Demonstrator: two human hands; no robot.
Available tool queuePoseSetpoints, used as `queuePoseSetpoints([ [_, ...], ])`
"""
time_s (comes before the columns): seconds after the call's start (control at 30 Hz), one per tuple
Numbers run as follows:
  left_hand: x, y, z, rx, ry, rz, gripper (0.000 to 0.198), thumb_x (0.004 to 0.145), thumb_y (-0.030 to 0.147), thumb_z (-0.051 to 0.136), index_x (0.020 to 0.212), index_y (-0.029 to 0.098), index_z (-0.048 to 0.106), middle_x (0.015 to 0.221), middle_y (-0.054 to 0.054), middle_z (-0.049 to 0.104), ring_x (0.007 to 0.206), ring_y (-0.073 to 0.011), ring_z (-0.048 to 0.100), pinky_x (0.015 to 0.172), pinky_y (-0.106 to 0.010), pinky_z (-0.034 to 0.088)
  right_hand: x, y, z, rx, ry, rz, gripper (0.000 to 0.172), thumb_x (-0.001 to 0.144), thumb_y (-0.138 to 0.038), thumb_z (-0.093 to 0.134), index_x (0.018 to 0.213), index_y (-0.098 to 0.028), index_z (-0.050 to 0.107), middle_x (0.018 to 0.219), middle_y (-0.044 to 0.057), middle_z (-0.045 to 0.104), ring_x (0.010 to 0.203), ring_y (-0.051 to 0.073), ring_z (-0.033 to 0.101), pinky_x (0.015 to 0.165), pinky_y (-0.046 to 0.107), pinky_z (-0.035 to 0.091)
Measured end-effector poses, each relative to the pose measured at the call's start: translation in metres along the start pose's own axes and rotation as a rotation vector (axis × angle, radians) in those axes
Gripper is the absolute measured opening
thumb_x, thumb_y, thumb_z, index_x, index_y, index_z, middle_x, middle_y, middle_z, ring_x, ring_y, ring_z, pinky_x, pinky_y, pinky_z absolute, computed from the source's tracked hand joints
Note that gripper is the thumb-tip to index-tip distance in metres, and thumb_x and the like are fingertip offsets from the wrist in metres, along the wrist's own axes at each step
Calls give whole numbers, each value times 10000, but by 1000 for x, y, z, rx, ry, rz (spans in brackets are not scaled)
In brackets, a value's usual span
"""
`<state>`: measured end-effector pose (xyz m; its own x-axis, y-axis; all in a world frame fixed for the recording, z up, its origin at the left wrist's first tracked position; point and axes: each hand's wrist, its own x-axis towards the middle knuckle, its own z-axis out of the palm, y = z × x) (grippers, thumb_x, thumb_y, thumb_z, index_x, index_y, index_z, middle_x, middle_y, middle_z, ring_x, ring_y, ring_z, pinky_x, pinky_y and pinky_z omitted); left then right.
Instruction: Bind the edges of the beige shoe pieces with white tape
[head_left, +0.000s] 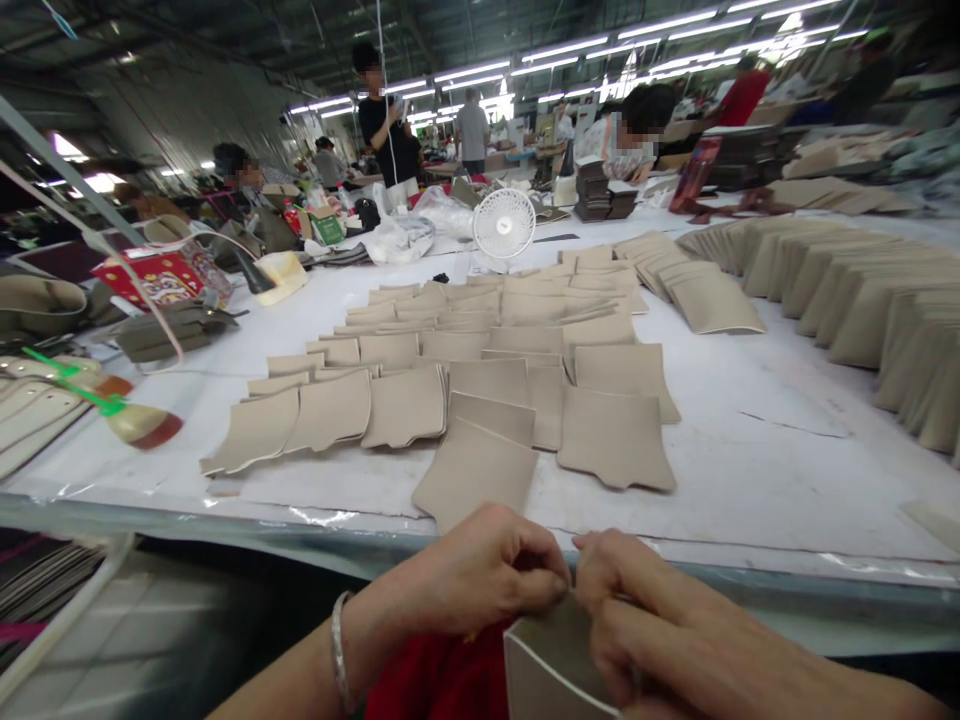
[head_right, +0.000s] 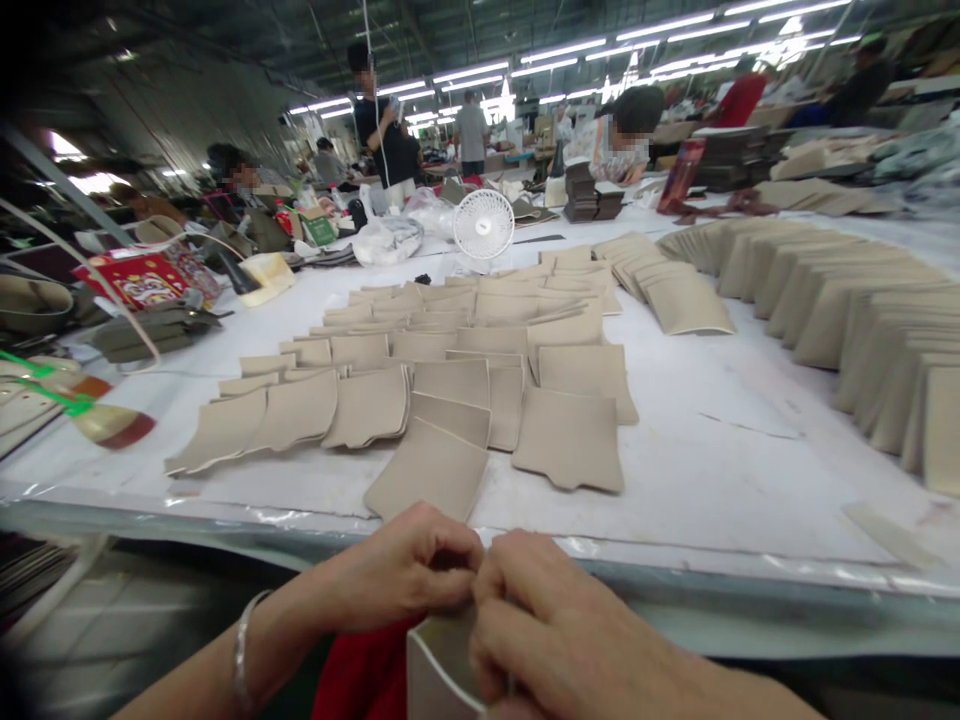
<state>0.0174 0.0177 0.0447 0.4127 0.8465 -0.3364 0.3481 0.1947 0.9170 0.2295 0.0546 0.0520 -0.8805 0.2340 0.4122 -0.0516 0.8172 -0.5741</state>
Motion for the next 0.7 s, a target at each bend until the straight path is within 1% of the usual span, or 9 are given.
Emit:
queuePoseSetpoints([
  [0.07,-1,-9,5,-142,-64,15,153,828,256,556,728,150,605,671,55,430,675,-97,390,597,-207,304,-7,2,7,-57,12,113,161,917,-114,424,873,-262,468,1005,61,621,889,201,630,759,295,549],
  [0.17,-10,-20,14,-155,2,-26,300,923,356,509,774,140,654,703,36,511,702,-112,437,641,-216,342,-20,4,20,-111,-82,267,255,872,-27,459,979,-251,515,1115,61,643,990,198,639,873,287,548],
  [0.23,-20,-22,18,-52,45,-42,356,970,368,451,848,149,704,777,11,618,737,-127,508,682,-224,368,-26,4,28,-119,-83,330,270,889,-19,439,1019,-239,526,1042,42,660,916,196,646,812,286,559],
  [0.3,-29,-22,21,83,58,-51,250,943,339,538,892,180,724,852,11,674,780,-132,560,692,-220,364,-28,5,34,-140,-106,369,249,927,-32,397,1000,-225,536,944,33,653,822,204,633,735,304,557],
  [0.37,-34,-23,24,221,78,-66,103,858,279,670,899,202,724,864,20,690,792,-135,589,679,-218,356,-26,7,37,-214,-163,362,254,953,-45,361,934,-218,546,886,38,635,768,219,604,690,331,542],
  [0.4,-35,-24,25,272,94,-66,88,838,254,692,905,206,722,866,18,696,800,-140,602,685,-219,359,-25,8,38,-264,-194,338,267,956,-44,350,905,-216,548,869,42,627,752,227,588,677,343,530],
  [0.5,-33,-32,31,374,136,-22,110,899,207,604,899,199,714,888,-12,716,841,-158,627,743,-232,378,-24,12,42,-392,-226,274,297,954,-38,327,857,-215,545,832,48,608,712,236,546,641,352,485],
  [0.6,-29,-40,35,388,149,14,181,931,196,554,814,187,692,828,-6,699,786,-144,612,707,-231,368,-29,17,49,-421,-216,252,298,963,-47,311,836,-218,519,806,49,584,690,232,516,623,342,437],
  [0.7,-27,-43,36,335,162,25,194,926,193,557,795,181,699,784,4,677,746,-131,592,675,-231,356,-39,24,59,-375,-127,251,287,968,-50,300,824,-227,474,790,39,560,666,231,481,600,340,385],
])
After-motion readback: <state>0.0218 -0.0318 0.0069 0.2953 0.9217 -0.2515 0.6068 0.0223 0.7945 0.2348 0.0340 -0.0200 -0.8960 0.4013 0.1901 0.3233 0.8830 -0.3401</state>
